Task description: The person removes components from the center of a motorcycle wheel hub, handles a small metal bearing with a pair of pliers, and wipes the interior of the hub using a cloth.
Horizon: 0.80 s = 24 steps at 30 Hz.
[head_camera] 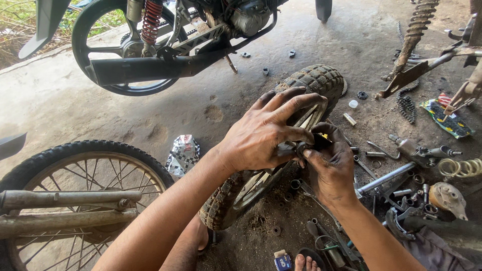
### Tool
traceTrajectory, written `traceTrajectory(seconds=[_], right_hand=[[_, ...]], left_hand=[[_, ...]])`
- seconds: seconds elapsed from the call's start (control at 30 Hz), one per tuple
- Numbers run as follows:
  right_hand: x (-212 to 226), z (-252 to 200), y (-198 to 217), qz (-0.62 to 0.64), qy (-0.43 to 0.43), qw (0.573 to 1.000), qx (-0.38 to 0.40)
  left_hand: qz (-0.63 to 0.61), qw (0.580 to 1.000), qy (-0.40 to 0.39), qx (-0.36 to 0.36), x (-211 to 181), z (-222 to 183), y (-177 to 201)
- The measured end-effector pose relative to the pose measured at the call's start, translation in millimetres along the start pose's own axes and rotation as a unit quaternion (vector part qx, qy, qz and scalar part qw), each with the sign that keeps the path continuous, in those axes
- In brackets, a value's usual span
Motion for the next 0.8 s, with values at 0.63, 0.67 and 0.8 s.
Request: traceTrajectory(seconds=[0.63, 0.67, 0.8], right_hand=[[-3.5, 1.6, 4.0, 0.021, 0.001, 1.0, -0.004], [-1.9, 0.0, 4.0, 0.029, -0.006, 1.0, -0.001], [-10.3, -6.6, 17.7, 0.001, -0.021, 0.999, -0.028]], left_hand=[[-0.003, 1.0, -0.006, -0.001, 0.4, 0.7, -0.3], [0.006, 1.0, -0.001, 0.006, 0.8, 0.6, -2.6], [0.03, 0.999, 0.014, 0.026, 6.5, 2.2, -13.1]])
Point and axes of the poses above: each hand's wrist, its own z-axis towards the middle knuckle, its own y-axis out of the back of the hand, x = y × z, the point moved 1 cm from there along z, towards the middle knuckle, and after that the axes turned 9 degrees about y, right-handed, at the moved point
